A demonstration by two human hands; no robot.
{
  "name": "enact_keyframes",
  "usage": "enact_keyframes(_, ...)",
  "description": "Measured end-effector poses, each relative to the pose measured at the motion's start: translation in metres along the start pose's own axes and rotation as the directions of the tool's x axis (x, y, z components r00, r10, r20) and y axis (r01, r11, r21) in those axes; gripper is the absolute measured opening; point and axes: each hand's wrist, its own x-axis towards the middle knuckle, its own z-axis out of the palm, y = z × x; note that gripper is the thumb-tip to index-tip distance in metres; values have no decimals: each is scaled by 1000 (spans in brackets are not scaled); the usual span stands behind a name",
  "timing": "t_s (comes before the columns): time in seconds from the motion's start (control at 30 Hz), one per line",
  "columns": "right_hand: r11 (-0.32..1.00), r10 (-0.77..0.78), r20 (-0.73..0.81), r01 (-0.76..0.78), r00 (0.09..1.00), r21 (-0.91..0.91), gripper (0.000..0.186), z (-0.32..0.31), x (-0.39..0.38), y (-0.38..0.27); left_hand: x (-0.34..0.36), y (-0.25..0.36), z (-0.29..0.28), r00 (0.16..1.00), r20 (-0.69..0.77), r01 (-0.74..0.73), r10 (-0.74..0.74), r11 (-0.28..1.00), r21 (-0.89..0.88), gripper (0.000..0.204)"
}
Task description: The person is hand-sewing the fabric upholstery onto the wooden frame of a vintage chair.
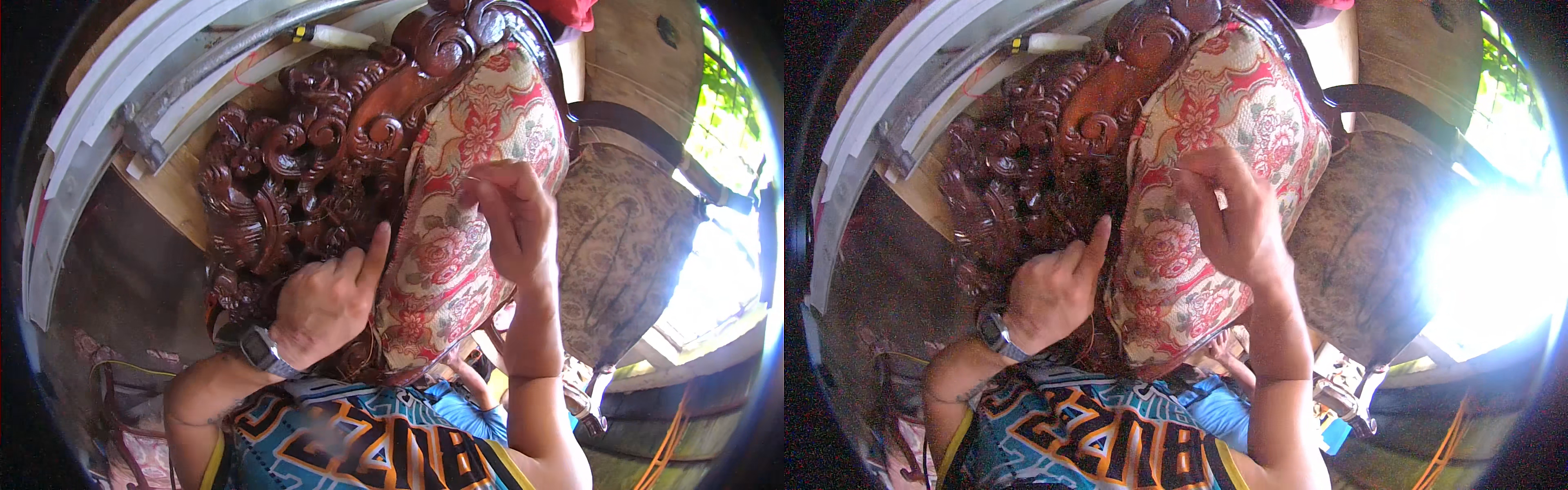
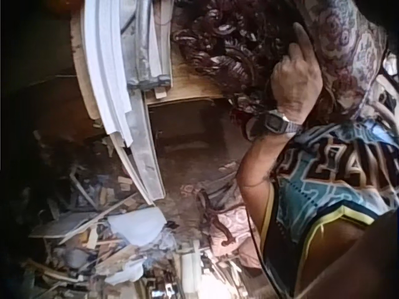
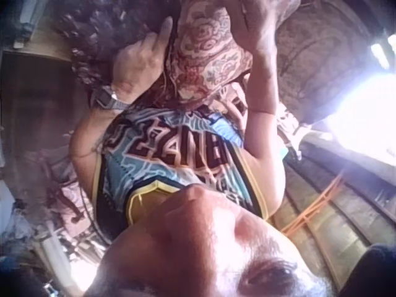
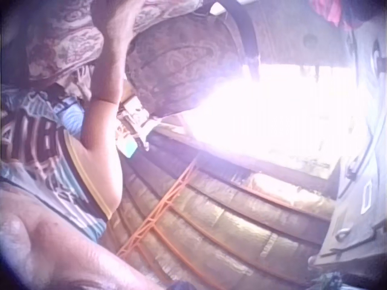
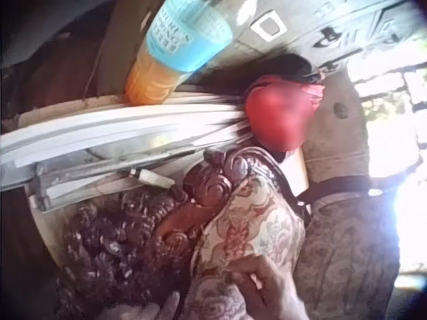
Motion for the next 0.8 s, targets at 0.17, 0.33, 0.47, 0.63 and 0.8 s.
enact_keyframes(0.17,916,-275,62,281,959,-287,5,6,35,3,1,11,9,996,-29,78,-79,997,-23,72)
enact_keyframes(0.33,934,-210,-17,196,978,-300,12,16,41,1,7,20,10,987,-10,152,-158,961,-233,76)
enact_keyframes(0.47,883,-206,45,206,977,-422,10,16,42,9,12,23,18,984,-10,168,-180,938,-303,77)
enact_keyframes(0.63,874,-265,-29,228,964,-430,7,22,41,19,22,25,22,974,97,224,-207,945,-239,77)
enact_keyframes(0.8,864,-246,-42,199,968,-463,7,25,40,20,22,28,24,976,58,217,-210,960,-178,75)
